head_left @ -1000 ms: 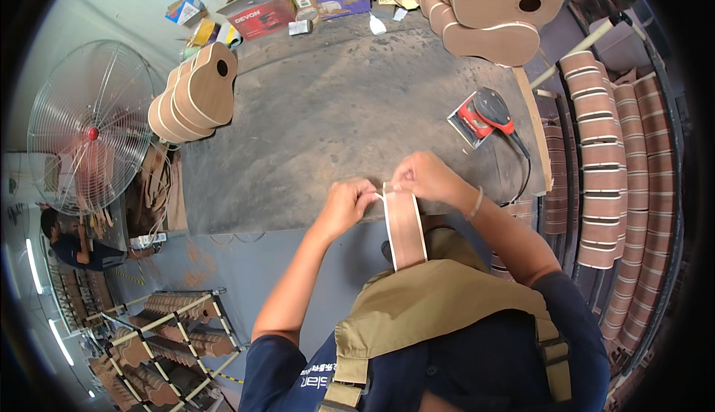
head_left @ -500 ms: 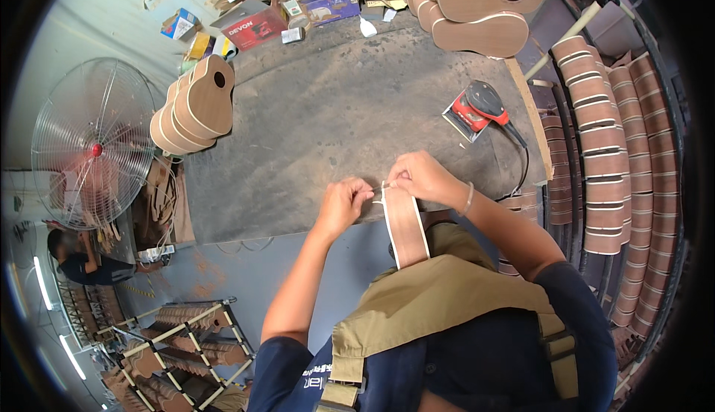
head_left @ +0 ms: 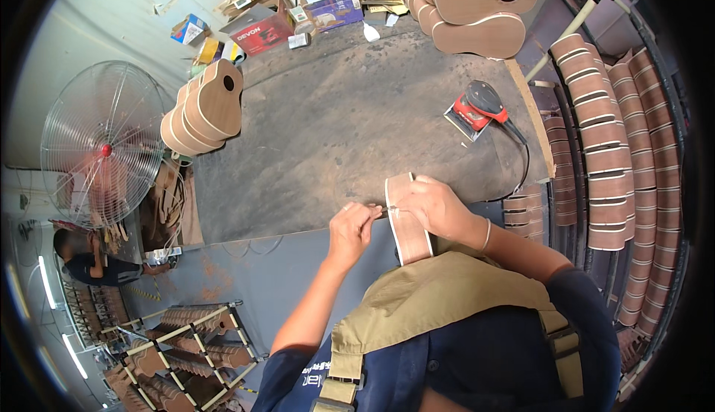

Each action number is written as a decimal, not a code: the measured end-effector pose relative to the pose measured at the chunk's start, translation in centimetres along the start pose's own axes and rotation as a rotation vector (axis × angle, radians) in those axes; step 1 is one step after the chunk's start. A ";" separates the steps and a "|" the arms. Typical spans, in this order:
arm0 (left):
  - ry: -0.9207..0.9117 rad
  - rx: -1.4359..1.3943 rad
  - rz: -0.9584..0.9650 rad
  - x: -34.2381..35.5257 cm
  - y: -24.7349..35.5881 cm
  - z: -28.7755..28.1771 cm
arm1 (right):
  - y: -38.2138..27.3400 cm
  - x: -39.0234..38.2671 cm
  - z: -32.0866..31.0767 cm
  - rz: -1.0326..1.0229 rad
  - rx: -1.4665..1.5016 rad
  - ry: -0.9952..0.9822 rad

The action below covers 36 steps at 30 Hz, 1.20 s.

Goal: The person uses a small knife to scrape and shape the edges of a wooden guitar body. They repeatedly turn the piece over to work on different sides and then place it on a nearby rack.

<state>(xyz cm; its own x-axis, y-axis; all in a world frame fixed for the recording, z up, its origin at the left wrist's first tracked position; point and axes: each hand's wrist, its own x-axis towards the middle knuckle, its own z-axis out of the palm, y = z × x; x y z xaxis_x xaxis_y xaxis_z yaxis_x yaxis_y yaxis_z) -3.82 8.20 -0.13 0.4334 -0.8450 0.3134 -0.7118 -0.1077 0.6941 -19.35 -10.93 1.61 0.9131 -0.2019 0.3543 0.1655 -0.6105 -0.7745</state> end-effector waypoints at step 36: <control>-0.213 -0.102 -0.059 6.9 -2.2 2.1 | 3.5 1.4 -1.2 0.307 -0.064 0.065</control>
<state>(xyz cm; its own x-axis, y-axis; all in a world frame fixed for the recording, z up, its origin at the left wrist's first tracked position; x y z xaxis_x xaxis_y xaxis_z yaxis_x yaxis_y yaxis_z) -0.43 1.48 -0.86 0.3382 -0.9314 0.1345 -0.6247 -0.1153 0.7723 -17.92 -14.25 -0.03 0.8908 -0.4311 0.1437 -0.1393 -0.5601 -0.8166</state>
